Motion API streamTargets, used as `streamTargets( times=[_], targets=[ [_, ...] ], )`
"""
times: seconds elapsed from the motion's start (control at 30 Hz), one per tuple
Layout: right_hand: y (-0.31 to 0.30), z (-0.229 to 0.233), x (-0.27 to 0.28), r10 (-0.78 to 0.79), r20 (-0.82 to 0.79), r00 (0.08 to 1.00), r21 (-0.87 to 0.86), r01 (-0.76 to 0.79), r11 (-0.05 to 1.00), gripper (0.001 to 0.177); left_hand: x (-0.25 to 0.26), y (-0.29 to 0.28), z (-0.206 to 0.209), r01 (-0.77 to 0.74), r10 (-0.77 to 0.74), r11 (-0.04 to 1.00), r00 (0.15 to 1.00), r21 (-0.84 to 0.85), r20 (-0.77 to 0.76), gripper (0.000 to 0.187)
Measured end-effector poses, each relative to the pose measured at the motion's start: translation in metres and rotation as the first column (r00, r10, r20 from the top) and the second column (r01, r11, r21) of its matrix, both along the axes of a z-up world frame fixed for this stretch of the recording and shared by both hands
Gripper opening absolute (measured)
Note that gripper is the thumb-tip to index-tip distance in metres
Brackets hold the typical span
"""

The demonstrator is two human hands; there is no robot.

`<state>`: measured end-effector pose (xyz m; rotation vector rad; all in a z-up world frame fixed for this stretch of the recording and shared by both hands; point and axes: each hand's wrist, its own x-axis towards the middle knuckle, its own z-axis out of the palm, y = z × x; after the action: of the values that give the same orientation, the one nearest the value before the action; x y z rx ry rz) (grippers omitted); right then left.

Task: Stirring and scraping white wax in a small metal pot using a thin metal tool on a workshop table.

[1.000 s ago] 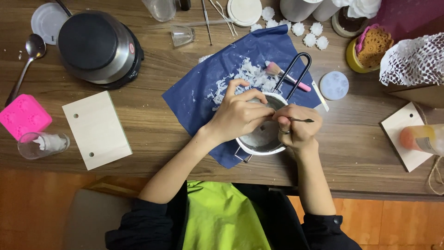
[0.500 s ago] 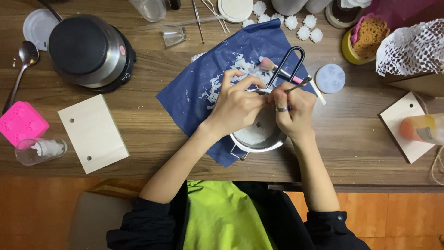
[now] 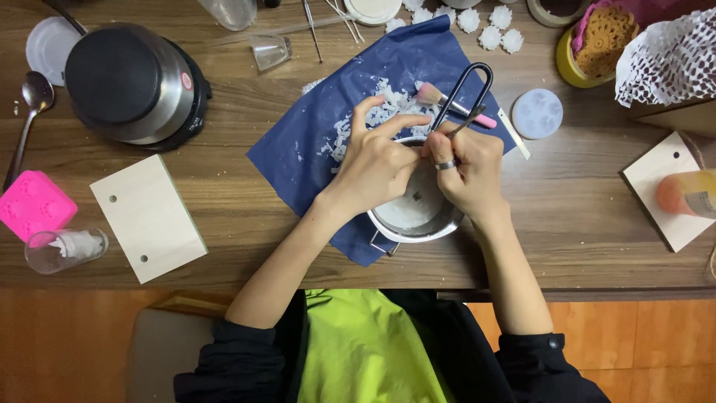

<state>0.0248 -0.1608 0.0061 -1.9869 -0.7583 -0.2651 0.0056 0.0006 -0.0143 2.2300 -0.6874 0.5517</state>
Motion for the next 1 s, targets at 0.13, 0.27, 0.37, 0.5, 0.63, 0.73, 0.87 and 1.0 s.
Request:
streamTargets(
  times=[0.13,0.27,0.37,0.5,0.63,0.73,0.87,1.0],
  targets=[
    [0.003,0.001,0.003,-0.014,-0.008,1.0,-0.01,0.014,1.0,0.035,0.003,0.0,-0.002,0.018,-0.019,1.0,1.0,-0.007,-0.007,0.017],
    [0.009,0.007,0.005,-0.052,-0.012,0.999,-0.031,0.052,0.998,0.037,0.003,-0.001,-0.005,-0.017,0.017,1.0,0.999,0.02,-0.035,0.014],
    [0.011,0.01,0.005,-0.081,-0.019,0.997,-0.039,0.08,0.996,0.037,0.0,-0.001,-0.003,-0.047,0.048,0.998,0.998,0.034,-0.028,0.014],
    [0.009,0.014,0.001,-0.097,0.019,0.995,-0.048,0.098,0.994,0.034,-0.002,-0.004,-0.006,-0.09,0.088,0.993,0.996,0.075,0.023,0.015],
    [0.011,0.023,0.006,-0.054,0.103,0.993,-0.001,0.054,0.999,0.03,-0.002,-0.004,-0.005,-0.103,0.101,0.988,0.995,0.112,0.02,0.014],
    [0.01,0.026,0.011,0.026,-0.177,0.984,0.21,0.012,0.978,0.038,-0.002,-0.004,-0.006,-0.117,0.115,0.989,0.993,0.091,0.034,0.015],
    [0.018,0.018,0.022,0.373,-0.469,0.801,0.663,0.04,0.747,0.05,-0.002,-0.005,-0.02,-0.14,0.14,0.985,0.99,0.097,0.013,0.014],
    [0.022,0.02,0.025,0.508,-0.493,0.706,0.789,0.116,0.603,0.042,-0.001,-0.006,-0.032,-0.162,0.16,0.983,0.987,0.088,0.031,0.01]
  ],
)
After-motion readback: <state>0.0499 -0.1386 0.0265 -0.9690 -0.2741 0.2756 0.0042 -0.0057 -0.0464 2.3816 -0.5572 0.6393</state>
